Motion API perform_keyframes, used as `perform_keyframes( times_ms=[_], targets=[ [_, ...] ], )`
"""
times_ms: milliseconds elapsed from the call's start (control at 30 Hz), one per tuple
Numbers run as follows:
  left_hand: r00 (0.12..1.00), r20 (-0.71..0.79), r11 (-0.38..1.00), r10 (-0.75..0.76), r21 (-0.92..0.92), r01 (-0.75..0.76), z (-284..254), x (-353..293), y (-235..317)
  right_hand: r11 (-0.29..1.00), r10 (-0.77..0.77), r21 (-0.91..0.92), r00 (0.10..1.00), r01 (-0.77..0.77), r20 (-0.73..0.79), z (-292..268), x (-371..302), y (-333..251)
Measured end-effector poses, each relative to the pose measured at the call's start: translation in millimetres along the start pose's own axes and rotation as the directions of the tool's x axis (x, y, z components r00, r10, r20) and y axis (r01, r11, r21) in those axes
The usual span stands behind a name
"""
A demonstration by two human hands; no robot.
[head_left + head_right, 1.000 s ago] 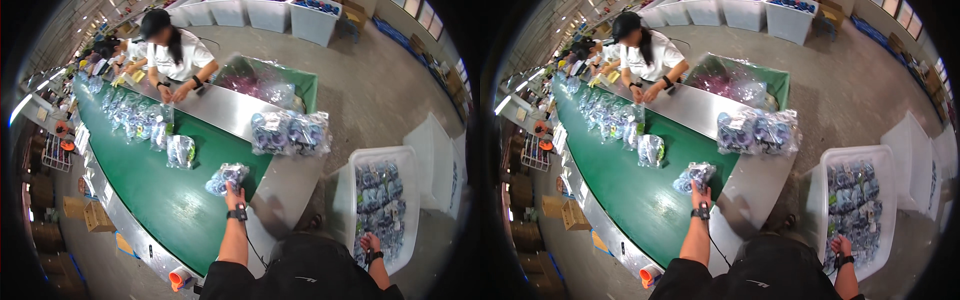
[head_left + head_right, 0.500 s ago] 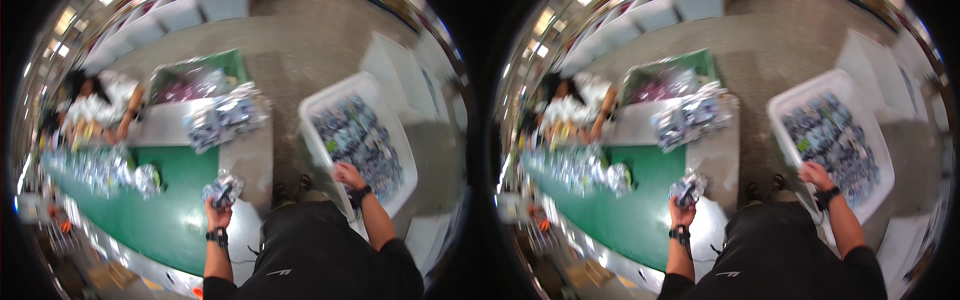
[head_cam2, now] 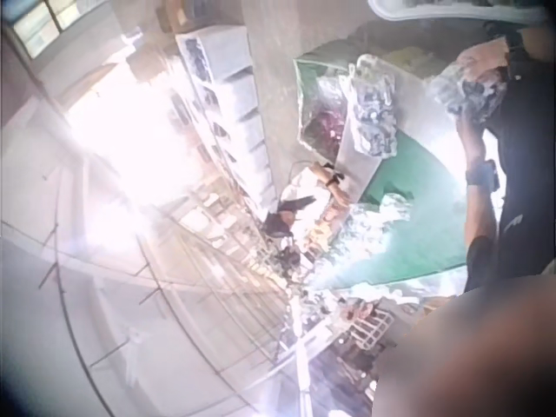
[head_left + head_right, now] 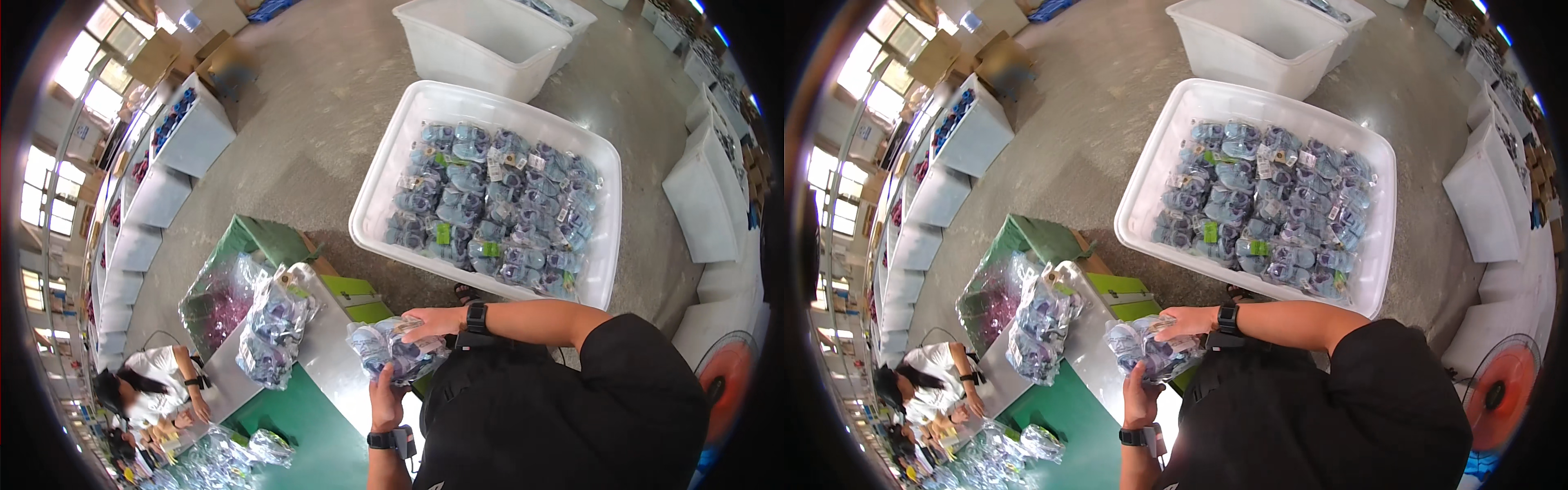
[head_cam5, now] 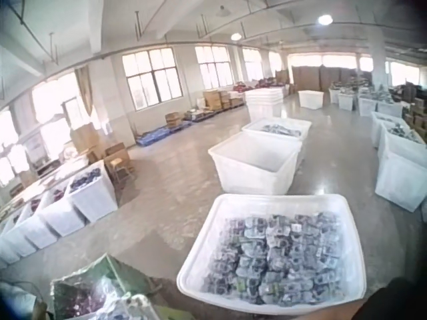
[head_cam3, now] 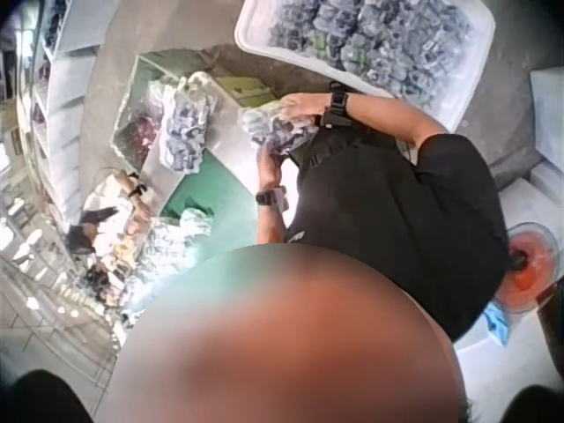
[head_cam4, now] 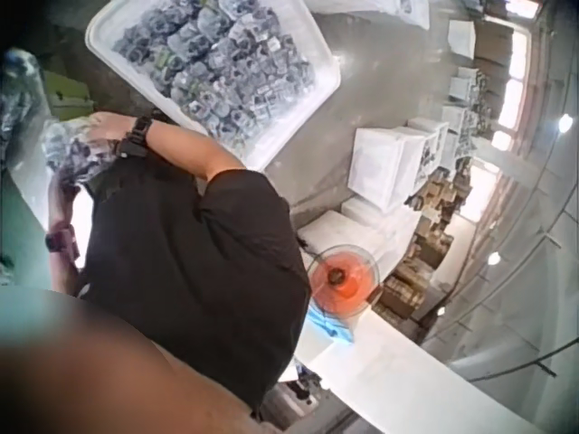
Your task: The person repeatedly picks up packaged slippers from a large white bin and places them onto a green conveyor belt. The items are handled one by one and transferred to the belt where other workers are visible in the background.
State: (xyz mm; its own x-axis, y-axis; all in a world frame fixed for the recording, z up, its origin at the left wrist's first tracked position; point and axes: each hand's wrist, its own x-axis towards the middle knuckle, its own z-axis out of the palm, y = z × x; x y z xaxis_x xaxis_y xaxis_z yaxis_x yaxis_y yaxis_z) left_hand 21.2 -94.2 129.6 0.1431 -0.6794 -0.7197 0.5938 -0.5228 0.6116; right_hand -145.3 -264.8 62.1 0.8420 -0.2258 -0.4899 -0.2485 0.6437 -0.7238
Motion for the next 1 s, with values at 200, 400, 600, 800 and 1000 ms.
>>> perform_keyframes(
  times_ms=[200,400,600,800,1000],
  targets=[
    [0.990,0.093,0.994,-0.108,0.008,0.108,50.9,26.1,-1.7,0.999,-0.039,-0.028,0.996,0.037,-0.076,-48.8,-38.8,2.6],
    [0.983,0.137,0.988,-0.121,0.117,0.105,74.5,49.9,-2.5,0.996,0.019,0.092,0.963,0.006,-0.267,-96.3,-51.2,25.3],
    [0.997,-0.015,0.888,0.076,0.456,-0.061,55.1,62.3,-15.2,0.923,0.122,0.359,0.783,0.135,-0.610,-181.6,-75.3,43.3],
    [0.978,-0.171,0.817,0.121,0.577,0.000,-1.8,42.8,-47.9,0.878,0.140,0.281,0.352,0.388,-0.925,-284.2,-122.9,20.4],
    [0.948,-0.303,0.809,0.094,0.578,0.105,-49.8,21.0,-85.9,0.760,0.194,0.267,0.185,0.592,-0.963,-356.4,-127.7,15.2]
  ],
)
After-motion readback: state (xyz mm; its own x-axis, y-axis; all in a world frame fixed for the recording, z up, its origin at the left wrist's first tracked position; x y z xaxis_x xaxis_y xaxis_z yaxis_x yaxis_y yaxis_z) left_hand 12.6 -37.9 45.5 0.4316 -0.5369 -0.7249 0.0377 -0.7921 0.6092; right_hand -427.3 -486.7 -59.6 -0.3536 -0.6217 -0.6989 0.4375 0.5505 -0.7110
